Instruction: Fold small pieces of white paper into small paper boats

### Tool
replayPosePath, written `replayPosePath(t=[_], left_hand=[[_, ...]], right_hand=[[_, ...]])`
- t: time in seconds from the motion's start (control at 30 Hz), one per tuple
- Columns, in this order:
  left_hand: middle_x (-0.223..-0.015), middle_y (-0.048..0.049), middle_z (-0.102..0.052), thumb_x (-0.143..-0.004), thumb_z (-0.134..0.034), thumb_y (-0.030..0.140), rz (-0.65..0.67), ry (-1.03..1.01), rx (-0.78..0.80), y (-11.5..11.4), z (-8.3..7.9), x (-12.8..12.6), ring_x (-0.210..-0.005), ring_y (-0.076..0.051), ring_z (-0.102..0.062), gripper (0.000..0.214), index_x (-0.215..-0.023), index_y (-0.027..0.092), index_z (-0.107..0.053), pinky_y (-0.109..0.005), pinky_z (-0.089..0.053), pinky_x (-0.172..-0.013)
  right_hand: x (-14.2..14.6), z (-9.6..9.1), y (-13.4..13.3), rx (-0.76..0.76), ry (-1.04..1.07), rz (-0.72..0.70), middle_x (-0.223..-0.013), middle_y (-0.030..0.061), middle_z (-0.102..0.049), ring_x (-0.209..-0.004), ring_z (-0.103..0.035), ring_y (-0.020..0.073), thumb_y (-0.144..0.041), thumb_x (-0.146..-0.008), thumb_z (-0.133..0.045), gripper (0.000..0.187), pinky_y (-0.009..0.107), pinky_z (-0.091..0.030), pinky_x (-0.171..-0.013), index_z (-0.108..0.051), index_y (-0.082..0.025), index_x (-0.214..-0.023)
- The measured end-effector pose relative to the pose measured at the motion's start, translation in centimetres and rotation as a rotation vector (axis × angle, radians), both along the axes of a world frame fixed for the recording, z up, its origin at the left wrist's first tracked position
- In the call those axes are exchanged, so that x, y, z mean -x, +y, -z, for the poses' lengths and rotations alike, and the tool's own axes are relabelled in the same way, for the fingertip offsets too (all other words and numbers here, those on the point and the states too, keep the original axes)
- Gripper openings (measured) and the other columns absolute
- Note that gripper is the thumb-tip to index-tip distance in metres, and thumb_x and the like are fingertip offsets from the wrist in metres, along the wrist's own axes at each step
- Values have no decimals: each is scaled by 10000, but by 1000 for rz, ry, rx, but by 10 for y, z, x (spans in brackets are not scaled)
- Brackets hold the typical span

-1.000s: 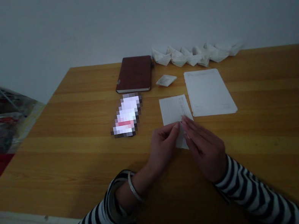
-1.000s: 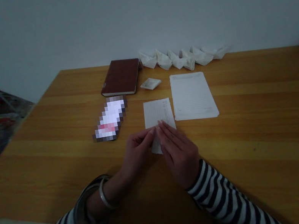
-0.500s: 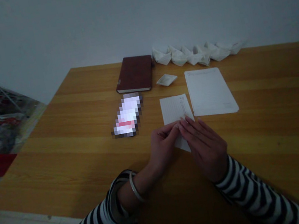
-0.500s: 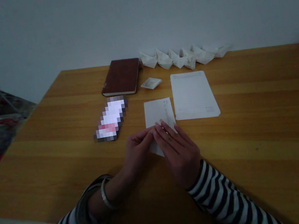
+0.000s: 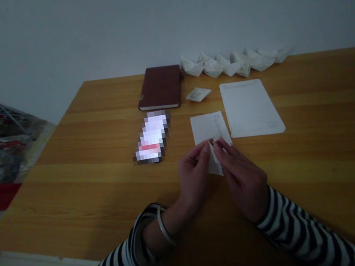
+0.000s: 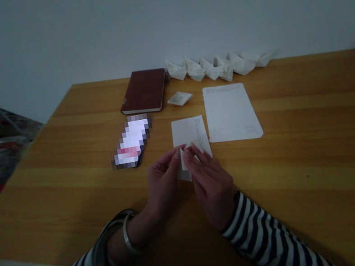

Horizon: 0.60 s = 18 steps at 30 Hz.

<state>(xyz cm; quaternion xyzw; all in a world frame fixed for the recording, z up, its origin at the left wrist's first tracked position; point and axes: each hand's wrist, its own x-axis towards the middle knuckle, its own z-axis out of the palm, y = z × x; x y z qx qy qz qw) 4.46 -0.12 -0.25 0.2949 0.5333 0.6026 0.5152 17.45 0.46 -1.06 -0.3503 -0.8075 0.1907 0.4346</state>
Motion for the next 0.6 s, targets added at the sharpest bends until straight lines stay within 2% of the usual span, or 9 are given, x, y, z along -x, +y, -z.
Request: replayPosePath(t=[0.13, 0.23, 0.4, 0.6], left_hand=[[-1168, -67, -732, -891, -646, 302, 8, -27, -26, -2, -2, -2, -1112, -199, -659, 242, -1092, 205, -738, -332, -490, -1009], [-1251, -65, -691, -909, -620, 286, 75, -222, -32, -3, -6, -2, -1196, -203, -615, 280, -1170, 225, -703, -348, -435, -1074], [-1376, -85, -602, -917, -586, 217, 181, -533, -64, -7, -14, -3, -1345, -236, -480, 319, -1225, 198, -669, -371, -329, -1157], [-1497, -28, -477, -945, -511, 134, 276, -616, -164, -10, -15, -6, -1429, -201, -353, 378, -1292, 240, -615, -360, -224, -1211]], right_hand=[[0, 0, -1, -101, -107, 7, -1431, 80, -524, -1375, -436, 230, 12, -920, -412, 666, 513, -399, -1129, -286, -264, -1512], [-2, 2, 2, -153, -172, 17, -1438, 85, -513, -1393, -407, 226, 7, -927, -399, 668, 511, -389, -1134, -250, -253, -1524], [-3, 5, 4, -157, -200, 63, -1502, 107, -433, -1421, -361, 234, 7, -935, -374, 633, 501, -376, -1142, -261, -196, -1524], [-2, 3, 2, -148, -192, 87, -1530, 104, -390, -1427, -350, 238, -21, -951, -359, 621, 499, -379, -1141, -234, -198, -1533]])
